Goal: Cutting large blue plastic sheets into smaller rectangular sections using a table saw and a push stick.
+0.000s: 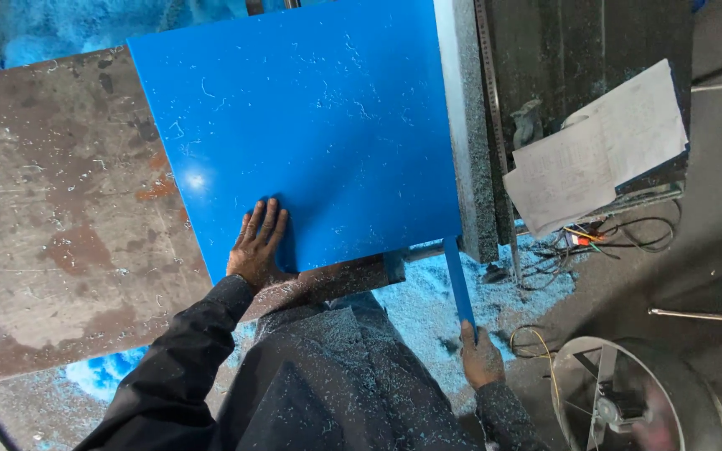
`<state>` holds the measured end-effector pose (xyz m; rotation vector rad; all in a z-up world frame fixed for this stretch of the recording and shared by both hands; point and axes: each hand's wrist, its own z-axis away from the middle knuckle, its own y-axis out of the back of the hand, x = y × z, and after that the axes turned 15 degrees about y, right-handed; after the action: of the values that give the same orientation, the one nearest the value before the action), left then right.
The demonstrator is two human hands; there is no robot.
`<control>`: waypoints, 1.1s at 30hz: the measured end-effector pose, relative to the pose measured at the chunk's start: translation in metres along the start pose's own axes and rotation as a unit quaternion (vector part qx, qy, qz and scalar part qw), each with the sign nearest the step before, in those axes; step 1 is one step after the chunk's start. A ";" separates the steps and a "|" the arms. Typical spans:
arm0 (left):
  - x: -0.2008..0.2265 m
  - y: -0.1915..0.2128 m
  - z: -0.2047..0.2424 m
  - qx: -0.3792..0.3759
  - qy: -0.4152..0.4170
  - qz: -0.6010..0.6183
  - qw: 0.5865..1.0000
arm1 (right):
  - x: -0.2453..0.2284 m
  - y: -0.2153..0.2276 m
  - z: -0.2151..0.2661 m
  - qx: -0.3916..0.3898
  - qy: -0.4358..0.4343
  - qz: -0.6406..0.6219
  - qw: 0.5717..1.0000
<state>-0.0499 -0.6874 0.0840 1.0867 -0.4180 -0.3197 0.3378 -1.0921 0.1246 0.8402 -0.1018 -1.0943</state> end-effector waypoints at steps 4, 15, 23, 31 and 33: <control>-0.005 -0.017 0.000 0.073 -0.024 0.013 0.997 | 0.010 -0.004 -0.007 -0.019 -0.011 0.007 1.000; -0.004 -0.014 0.003 0.059 -0.017 0.005 0.998 | 0.011 -0.006 -0.014 -0.012 -0.017 0.000 1.000; 0.001 -0.010 0.003 0.025 0.001 -0.017 1.000 | 0.007 -0.009 -0.014 0.031 0.029 0.011 0.999; 0.001 -0.014 0.001 0.038 0.002 -0.021 0.999 | -0.001 -0.007 -0.018 0.019 0.016 0.020 0.999; 0.002 -0.013 0.000 0.006 0.016 -0.032 0.999 | -0.001 -0.007 -0.021 0.020 0.023 0.017 0.999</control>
<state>-0.0484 -0.6941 0.0724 1.1166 -0.3575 -0.3562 0.3418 -1.0816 0.1056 0.8969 -0.0997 -1.0435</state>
